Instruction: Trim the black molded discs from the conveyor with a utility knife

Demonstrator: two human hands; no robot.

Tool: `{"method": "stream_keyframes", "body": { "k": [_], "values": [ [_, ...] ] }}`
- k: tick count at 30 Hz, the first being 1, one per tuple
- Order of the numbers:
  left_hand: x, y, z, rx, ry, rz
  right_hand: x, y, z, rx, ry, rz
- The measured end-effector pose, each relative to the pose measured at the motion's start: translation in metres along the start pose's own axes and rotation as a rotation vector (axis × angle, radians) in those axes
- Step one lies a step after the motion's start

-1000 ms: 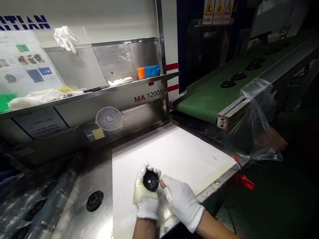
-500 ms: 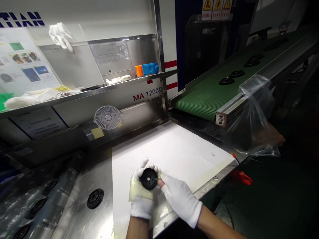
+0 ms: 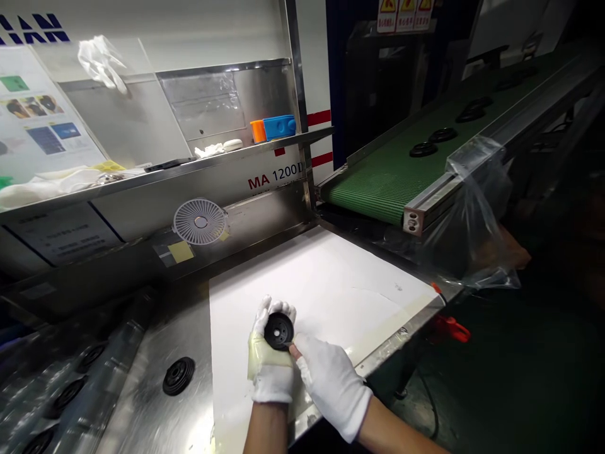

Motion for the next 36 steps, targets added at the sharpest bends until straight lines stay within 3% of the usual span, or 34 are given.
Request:
{"method": "stream_keyframes", "body": {
  "k": [4,8,16,22,28,36],
  "values": [
    [0.006,-0.001,0.001,-0.112,0.136,0.084,-0.002,0.004,-0.007,-0.039,-0.005,0.001],
    [0.002,0.0,0.002,-0.055,0.103,0.023,-0.003,0.004,-0.015,-0.04,-0.067,0.016],
    [-0.001,-0.002,0.004,0.0,-0.026,-0.023,0.003,-0.003,-0.006,-0.026,-0.058,-0.018],
    [0.003,0.001,0.008,-0.074,0.149,0.082,0.003,0.0,-0.015,-0.076,-0.061,-0.03],
    [-0.003,0.001,0.008,-0.027,0.044,0.024,0.004,-0.001,-0.019,-0.076,-0.1,-0.034],
    [0.001,0.0,0.005,-0.039,0.031,-0.008,0.007,-0.004,-0.007,-0.074,-0.059,-0.039]
  ]
}}
Point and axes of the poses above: each hand's wrist, its own x-axis away from the middle knuckle, its own y-axis out of the back of the hand, z = x × y, the point moved 6 cm from there along -x, towards the middle knuckle, and after that the axes turned 3 degrees about x, right-handed, at the moved point
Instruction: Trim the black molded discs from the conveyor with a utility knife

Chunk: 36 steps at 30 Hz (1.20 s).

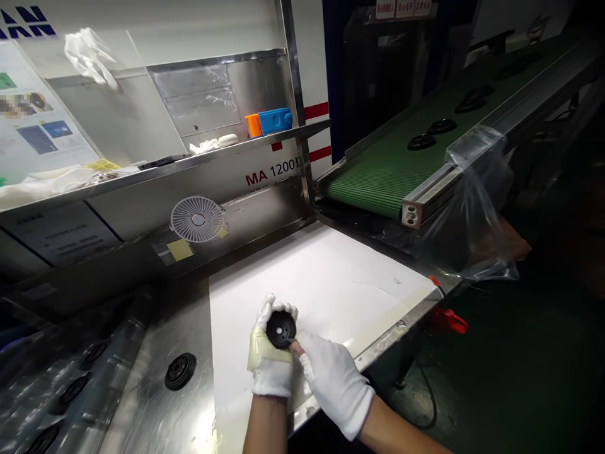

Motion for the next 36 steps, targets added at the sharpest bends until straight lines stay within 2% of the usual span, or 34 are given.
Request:
{"method": "stream_keyframes", "body": {
  "k": [5,11,15,17,21,27,36],
  "values": [
    [0.003,-0.005,0.003,-0.09,0.149,0.12,-0.003,0.007,-0.009,-0.027,-0.018,-0.037],
    [-0.005,-0.006,0.007,-0.026,0.023,0.061,-0.001,0.003,-0.008,-0.029,-0.038,-0.038],
    [-0.002,-0.007,0.005,-0.014,-0.06,0.044,0.0,0.001,-0.006,-0.047,-0.031,-0.02],
    [0.001,-0.005,0.006,-0.057,-0.028,0.032,0.001,0.003,-0.007,-0.051,-0.018,-0.013],
    [0.005,-0.004,0.012,-0.077,0.145,0.041,0.0,0.006,-0.012,-0.053,-0.02,-0.005],
    [0.004,-0.007,0.01,-0.014,0.07,0.022,0.0,0.005,-0.017,-0.027,-0.075,0.011],
    [0.003,-0.002,0.001,0.01,0.011,-0.02,0.004,0.002,0.003,-0.065,0.011,0.057]
  ]
}}
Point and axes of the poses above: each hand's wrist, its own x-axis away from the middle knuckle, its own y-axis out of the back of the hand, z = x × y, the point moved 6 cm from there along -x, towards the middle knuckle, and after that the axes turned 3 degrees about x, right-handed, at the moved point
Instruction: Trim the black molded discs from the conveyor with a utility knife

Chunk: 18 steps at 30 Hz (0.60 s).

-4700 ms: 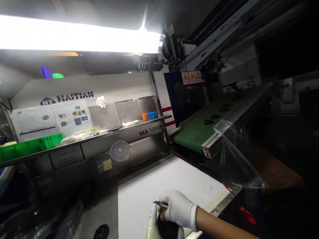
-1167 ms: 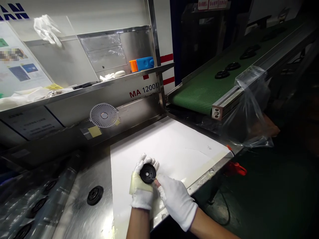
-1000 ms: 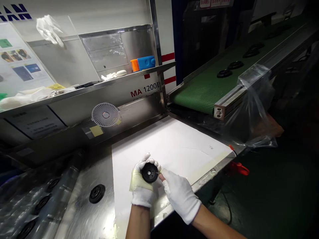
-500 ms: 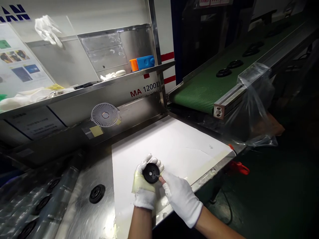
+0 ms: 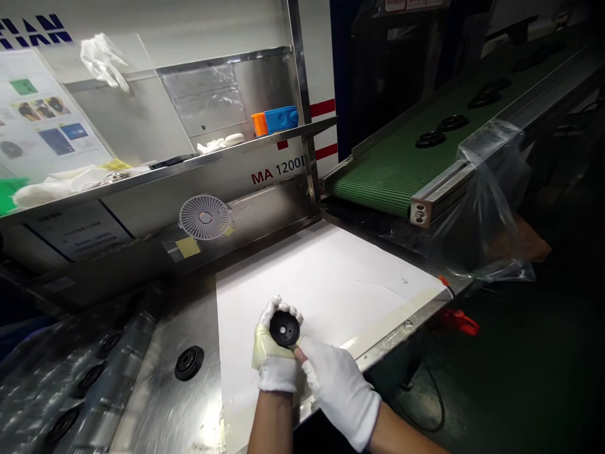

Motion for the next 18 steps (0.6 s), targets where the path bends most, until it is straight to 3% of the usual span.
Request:
{"method": "stream_keyframes", "body": {
  "k": [9,15,18],
  "values": [
    [0.0,-0.002,0.003,0.016,0.018,0.033,-0.002,0.005,-0.006,0.031,-0.033,-0.062],
    [0.001,0.002,0.001,0.026,-0.071,0.022,0.003,-0.001,0.004,0.075,-0.033,-0.024],
    [0.007,0.004,0.0,-0.04,0.015,0.053,0.003,0.001,0.003,0.053,0.007,-0.042]
  ]
}}
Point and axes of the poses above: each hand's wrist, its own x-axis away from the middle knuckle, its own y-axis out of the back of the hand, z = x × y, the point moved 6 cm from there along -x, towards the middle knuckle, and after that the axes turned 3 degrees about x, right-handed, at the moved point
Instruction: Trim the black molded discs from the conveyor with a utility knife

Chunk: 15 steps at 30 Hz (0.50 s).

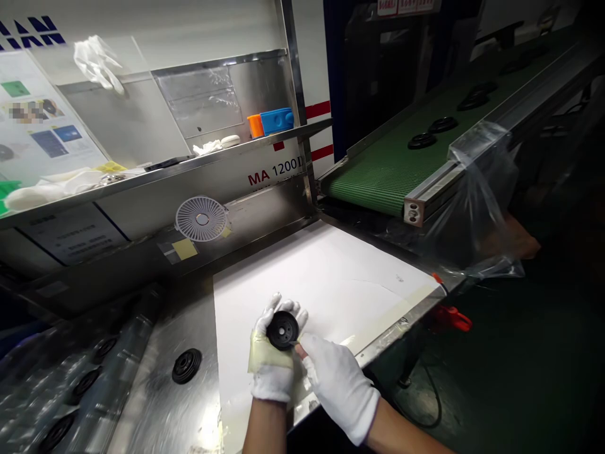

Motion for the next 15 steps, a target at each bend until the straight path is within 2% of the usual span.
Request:
{"method": "stream_keyframes", "body": {
  "k": [3,7,13,15],
  "values": [
    [0.004,-0.003,0.002,-0.009,0.114,0.042,-0.001,0.003,-0.007,-0.02,-0.003,-0.032],
    [0.0,-0.005,0.002,0.041,0.051,-0.002,0.001,0.003,-0.012,-0.03,-0.049,-0.034],
    [-0.003,-0.002,0.004,0.056,-0.035,0.016,0.006,-0.001,0.001,0.011,-0.042,0.018],
    [0.0,0.0,0.003,0.017,-0.003,0.033,0.006,-0.001,0.002,0.005,-0.024,0.017]
  ]
}}
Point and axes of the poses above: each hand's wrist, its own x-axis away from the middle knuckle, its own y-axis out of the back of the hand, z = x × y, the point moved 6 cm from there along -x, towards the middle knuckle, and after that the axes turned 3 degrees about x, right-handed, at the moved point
